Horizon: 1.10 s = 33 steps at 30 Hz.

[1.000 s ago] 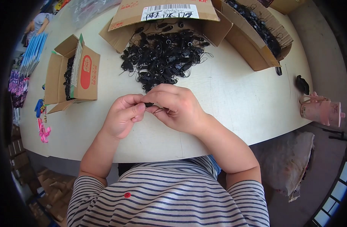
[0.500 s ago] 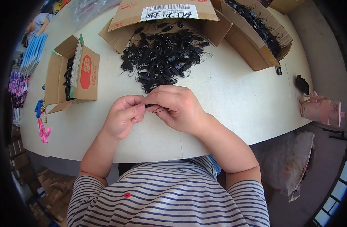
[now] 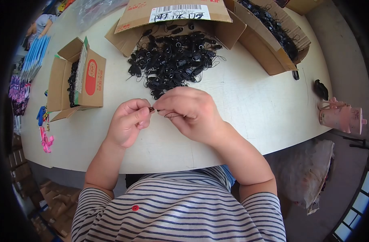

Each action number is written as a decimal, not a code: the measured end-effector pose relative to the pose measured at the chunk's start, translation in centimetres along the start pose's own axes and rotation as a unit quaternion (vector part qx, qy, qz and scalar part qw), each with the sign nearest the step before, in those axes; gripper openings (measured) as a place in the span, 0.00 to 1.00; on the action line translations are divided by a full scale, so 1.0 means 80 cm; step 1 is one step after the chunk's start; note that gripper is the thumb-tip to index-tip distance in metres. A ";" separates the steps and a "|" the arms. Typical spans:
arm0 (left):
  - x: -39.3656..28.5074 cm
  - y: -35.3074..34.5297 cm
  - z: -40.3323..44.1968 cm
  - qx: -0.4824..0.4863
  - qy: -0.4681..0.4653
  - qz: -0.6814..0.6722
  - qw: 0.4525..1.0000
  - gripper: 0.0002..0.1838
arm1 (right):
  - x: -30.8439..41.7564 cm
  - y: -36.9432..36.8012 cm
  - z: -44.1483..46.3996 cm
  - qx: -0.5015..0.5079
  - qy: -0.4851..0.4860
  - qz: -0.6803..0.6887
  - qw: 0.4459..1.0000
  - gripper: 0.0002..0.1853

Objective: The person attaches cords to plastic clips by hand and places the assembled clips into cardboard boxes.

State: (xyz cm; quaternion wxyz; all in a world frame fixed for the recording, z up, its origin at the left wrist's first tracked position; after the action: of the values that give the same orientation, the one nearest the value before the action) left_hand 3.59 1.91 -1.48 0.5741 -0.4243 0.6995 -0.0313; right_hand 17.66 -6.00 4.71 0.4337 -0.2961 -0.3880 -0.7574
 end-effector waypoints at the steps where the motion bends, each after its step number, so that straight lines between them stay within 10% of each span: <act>1: -0.002 0.001 -0.001 0.002 -0.001 0.001 1.000 0.03 | -0.003 0.005 0.001 -0.009 -0.030 0.019 0.999 0.14; 4: -0.006 -0.007 -0.002 0.006 0.012 -0.087 0.996 0.05 | -0.018 0.012 0.000 -0.079 -0.091 0.114 0.986 0.06; 7: -0.004 -0.004 0.003 0.065 0.022 -0.170 0.983 0.08 | -0.048 0.019 -0.010 -0.101 -0.237 0.489 0.833 0.07; 12: -0.005 -0.003 0.005 0.065 0.040 -0.192 0.978 0.10 | -0.061 0.031 -0.007 -0.150 -0.214 0.650 0.714 0.12; 27: -0.003 0.000 0.007 -0.048 0.039 -0.120 0.991 0.10 | -0.070 0.039 -0.017 -0.234 -0.357 0.385 0.818 0.10; 33: 0.001 0.007 0.008 -0.019 0.048 -0.118 0.992 0.07 | -0.039 0.020 -0.008 0.009 -0.266 -0.255 0.930 0.09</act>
State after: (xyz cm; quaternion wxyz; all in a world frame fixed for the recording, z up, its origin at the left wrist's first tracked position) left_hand 3.78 2.50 -2.04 0.5240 -0.5127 0.6717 -0.1066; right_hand 20.42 -5.73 2.49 0.1095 -0.3736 -0.5580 -0.7329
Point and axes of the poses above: each hand's wrist, its own z-axis towards the middle knuckle, its own y-axis out of the back of the hand, x = y × z, the point moved 5 cm from there along z, towards the middle knuckle, and after that the axes turned 1 degree about -y, right-handed, at the moved point
